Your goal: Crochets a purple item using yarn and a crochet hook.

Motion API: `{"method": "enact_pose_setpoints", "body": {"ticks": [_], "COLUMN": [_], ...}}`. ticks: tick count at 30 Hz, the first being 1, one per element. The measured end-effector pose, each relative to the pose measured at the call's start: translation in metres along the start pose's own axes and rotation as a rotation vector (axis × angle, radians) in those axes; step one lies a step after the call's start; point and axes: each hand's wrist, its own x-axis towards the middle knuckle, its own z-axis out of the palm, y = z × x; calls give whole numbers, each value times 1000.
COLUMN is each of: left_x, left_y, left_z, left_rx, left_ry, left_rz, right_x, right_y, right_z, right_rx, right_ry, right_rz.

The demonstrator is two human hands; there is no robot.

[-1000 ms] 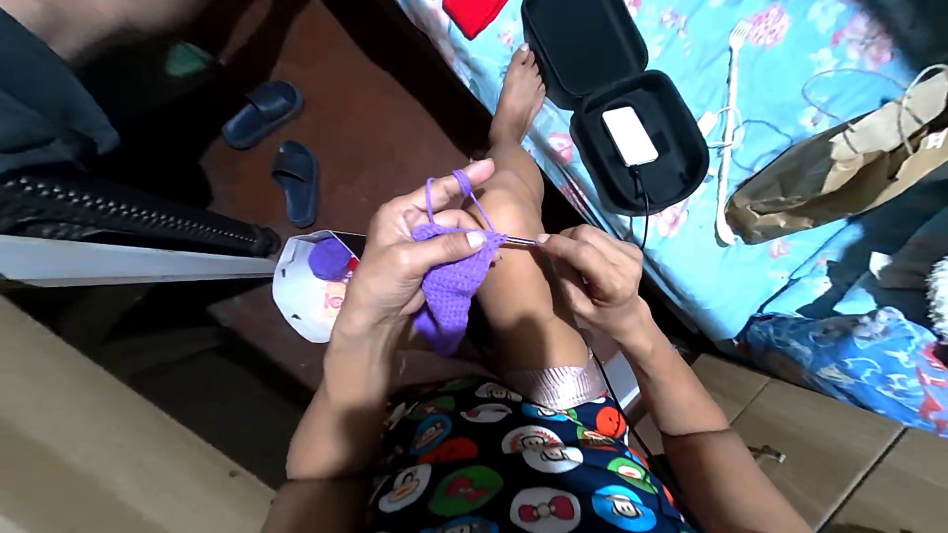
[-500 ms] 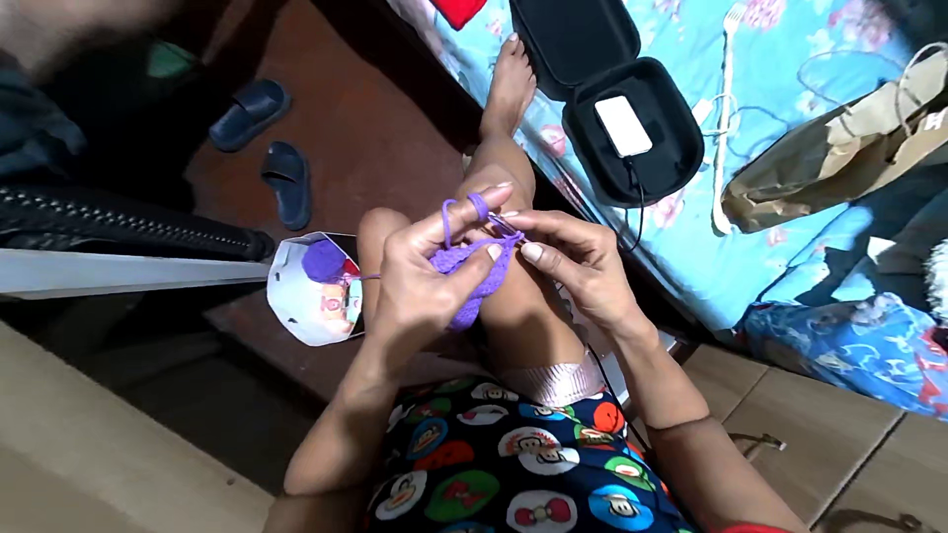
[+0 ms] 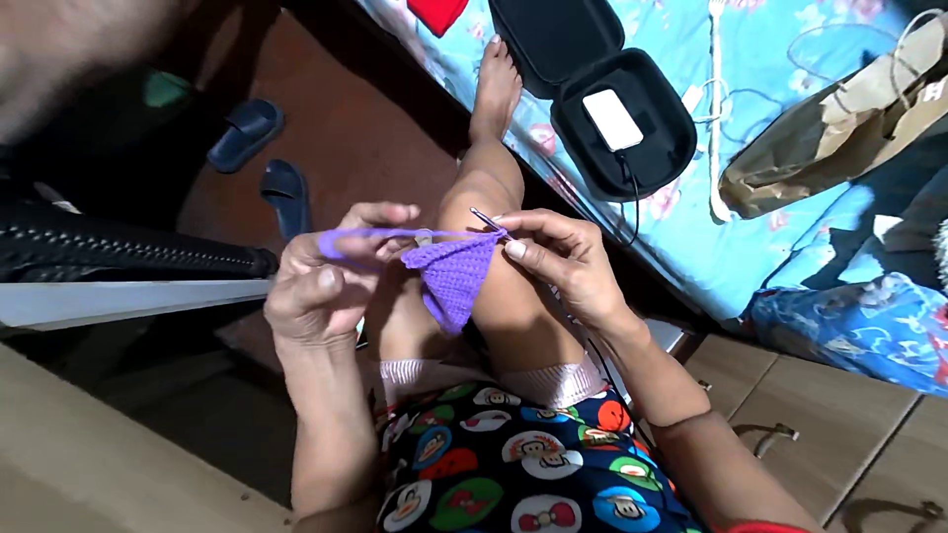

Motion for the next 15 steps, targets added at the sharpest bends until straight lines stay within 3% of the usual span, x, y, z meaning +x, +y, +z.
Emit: {"method": "enact_pose_setpoints", "body": {"ticks": [8,15], "left_x": [18,23], "left_y": [3,11], "left_z": [68,87], "left_rx": [484,458], "left_ry": [123,305], "left_rz": [56,-91], "right_x": [-2,1], "right_y": [1,3], "right_z": [-3,-12], "right_rx": [-4,-119], "right_ry": [-18,-120], "right_rz": [-22,-151]}}
